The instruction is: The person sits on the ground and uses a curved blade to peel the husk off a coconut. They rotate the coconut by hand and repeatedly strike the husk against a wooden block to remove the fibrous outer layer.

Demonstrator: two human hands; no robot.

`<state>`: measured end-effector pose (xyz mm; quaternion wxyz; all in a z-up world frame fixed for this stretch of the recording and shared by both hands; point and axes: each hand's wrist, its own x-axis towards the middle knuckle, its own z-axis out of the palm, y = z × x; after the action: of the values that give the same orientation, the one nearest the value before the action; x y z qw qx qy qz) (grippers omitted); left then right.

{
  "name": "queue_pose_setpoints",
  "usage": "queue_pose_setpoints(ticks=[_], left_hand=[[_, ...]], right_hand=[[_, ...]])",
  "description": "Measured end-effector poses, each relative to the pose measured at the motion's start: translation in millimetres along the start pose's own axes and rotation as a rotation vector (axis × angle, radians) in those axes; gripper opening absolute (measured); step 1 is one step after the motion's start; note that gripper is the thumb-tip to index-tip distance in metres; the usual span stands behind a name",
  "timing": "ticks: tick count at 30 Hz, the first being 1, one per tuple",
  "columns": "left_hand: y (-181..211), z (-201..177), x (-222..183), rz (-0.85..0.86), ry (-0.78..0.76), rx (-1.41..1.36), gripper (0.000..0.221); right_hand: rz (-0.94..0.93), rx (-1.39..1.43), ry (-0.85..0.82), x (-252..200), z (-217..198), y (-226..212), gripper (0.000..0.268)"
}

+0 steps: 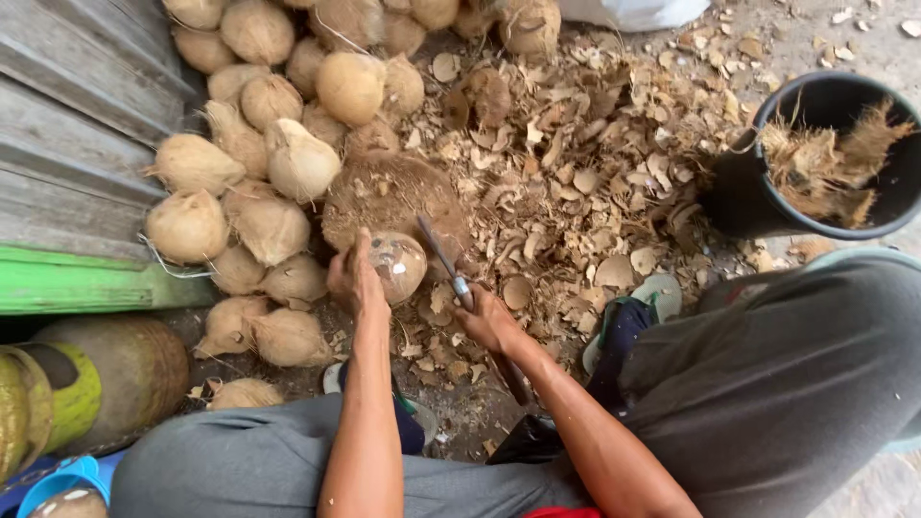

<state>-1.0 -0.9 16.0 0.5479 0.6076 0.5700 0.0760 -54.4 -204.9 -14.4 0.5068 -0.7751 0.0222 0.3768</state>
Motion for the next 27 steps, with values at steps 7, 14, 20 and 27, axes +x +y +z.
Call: queue_pose_setpoints(ticks=[7,14,20,27], left_hand=[[8.9,11.6,-9.8,0.282,-0.019,-0.036,0.03],[2.5,17.4,-2.1,0.259,0.004,0.136,0.028],[4.6,20.9,2.3,0.183,-0.124,0.072,0.041],[-2.2,24.6,4.1,0.536,-0.195,-0.361,0.028]], right_hand=[[-0.159,-0.039,0.157,-12.2,-21.2,-13.6,0.027],[-0.232,0.156,0.198,-27.7,-7.1,-52.7,0.026],[-0.388,0.268,0.175,-27.3,-9.5,-51.8,0.015],[-0.303,0.133,0.195,-17.6,1.3,-50.6,0.028]])
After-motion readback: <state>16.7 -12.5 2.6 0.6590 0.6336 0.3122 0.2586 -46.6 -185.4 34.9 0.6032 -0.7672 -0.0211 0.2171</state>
